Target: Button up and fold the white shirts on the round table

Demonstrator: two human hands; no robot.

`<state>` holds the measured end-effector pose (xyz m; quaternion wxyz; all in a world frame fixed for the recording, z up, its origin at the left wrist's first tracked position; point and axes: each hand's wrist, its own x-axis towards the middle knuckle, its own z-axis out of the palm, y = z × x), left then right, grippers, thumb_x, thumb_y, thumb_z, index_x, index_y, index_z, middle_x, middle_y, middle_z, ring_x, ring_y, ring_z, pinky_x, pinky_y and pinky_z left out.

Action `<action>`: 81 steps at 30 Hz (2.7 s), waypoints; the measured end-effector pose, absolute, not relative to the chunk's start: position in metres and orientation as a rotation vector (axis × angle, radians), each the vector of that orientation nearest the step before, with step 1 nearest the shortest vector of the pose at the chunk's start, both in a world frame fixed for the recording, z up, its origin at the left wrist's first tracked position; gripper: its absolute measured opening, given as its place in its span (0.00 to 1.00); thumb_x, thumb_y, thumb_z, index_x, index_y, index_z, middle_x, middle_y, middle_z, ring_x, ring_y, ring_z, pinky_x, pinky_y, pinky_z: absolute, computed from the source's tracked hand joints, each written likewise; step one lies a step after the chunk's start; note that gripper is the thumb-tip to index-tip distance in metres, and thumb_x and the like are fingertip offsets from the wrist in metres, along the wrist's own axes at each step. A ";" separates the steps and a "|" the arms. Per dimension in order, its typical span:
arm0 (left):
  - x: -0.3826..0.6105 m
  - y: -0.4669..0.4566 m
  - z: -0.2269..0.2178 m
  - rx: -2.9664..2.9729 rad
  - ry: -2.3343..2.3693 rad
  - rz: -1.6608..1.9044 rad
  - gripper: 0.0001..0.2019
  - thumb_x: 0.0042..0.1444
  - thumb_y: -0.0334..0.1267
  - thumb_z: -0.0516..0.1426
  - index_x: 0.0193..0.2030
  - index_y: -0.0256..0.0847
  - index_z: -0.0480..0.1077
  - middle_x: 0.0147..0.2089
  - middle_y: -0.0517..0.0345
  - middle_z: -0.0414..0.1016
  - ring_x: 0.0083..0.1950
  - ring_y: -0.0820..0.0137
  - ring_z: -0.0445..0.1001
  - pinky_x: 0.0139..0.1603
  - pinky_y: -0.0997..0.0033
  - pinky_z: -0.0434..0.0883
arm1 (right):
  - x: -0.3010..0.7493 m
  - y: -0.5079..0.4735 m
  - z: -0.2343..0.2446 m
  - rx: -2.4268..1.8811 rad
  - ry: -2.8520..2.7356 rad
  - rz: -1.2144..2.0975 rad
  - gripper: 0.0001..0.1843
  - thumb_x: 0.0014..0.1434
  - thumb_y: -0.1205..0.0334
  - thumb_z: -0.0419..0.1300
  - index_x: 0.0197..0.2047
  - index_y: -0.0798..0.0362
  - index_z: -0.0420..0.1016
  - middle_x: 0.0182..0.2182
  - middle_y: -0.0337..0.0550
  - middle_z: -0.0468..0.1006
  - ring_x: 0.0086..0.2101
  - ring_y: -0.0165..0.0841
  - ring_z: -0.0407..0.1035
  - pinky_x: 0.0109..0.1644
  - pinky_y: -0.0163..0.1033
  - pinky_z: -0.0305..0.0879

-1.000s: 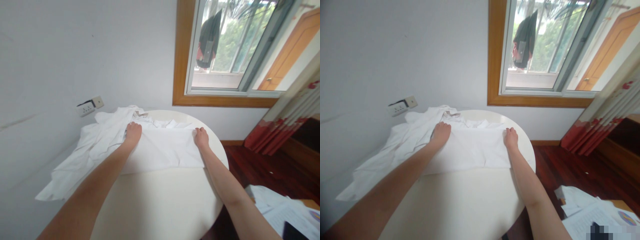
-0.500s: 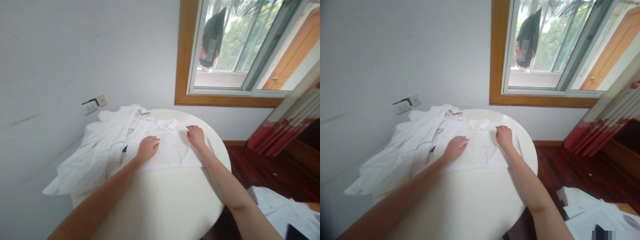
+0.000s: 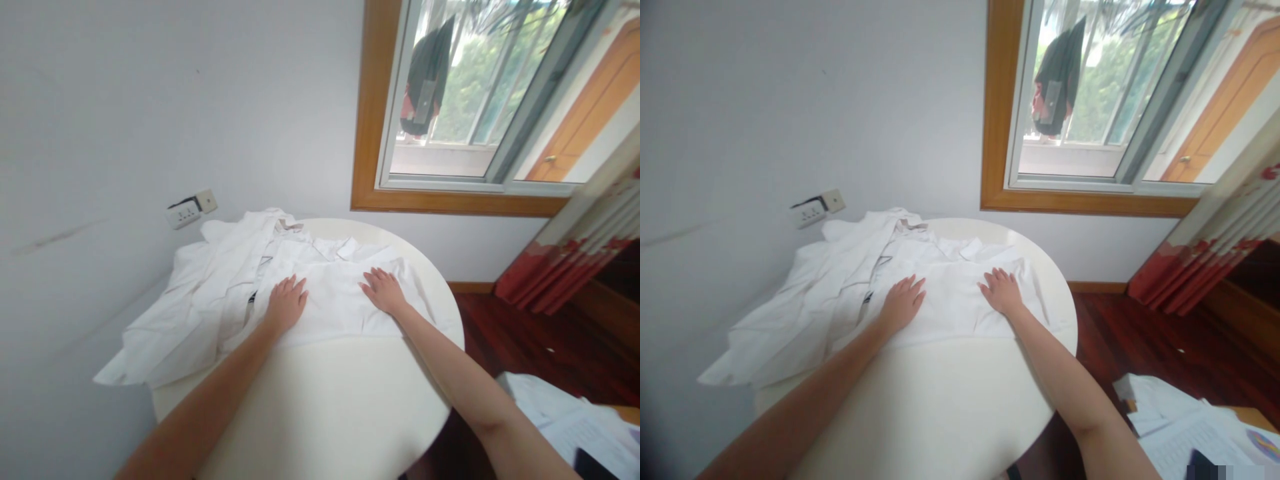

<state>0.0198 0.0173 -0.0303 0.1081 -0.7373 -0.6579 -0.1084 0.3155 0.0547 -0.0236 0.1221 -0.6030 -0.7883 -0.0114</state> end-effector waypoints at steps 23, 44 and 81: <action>-0.001 0.017 -0.003 -1.889 -2.176 -0.145 0.15 0.64 0.37 0.44 0.51 0.30 0.62 0.45 0.41 0.73 0.42 0.61 0.76 0.38 0.68 0.70 | 0.402 0.052 -0.025 -2.291 -1.792 -0.268 0.20 0.69 0.57 0.39 0.53 0.60 0.63 0.39 0.56 0.77 0.40 0.41 0.73 0.41 0.41 0.62; 0.004 -0.012 0.084 -1.870 -2.193 -0.716 0.18 0.66 0.44 0.39 0.47 0.35 0.62 0.31 0.48 0.76 0.36 0.58 0.78 0.32 0.68 0.68 | 0.423 0.021 0.079 -2.054 -1.529 -0.434 0.19 0.68 0.56 0.41 0.45 0.55 0.70 0.32 0.49 0.76 0.32 0.37 0.70 0.33 0.36 0.56; 0.049 0.019 -0.032 -2.353 -1.886 -0.324 0.25 0.64 0.52 0.44 0.65 0.50 0.59 0.69 0.51 0.55 0.70 0.52 0.52 0.65 0.33 0.46 | 0.319 0.018 -0.032 -1.692 -2.451 -0.065 0.32 0.66 0.41 0.37 0.68 0.45 0.54 0.68 0.48 0.51 0.66 0.44 0.45 0.65 0.58 0.40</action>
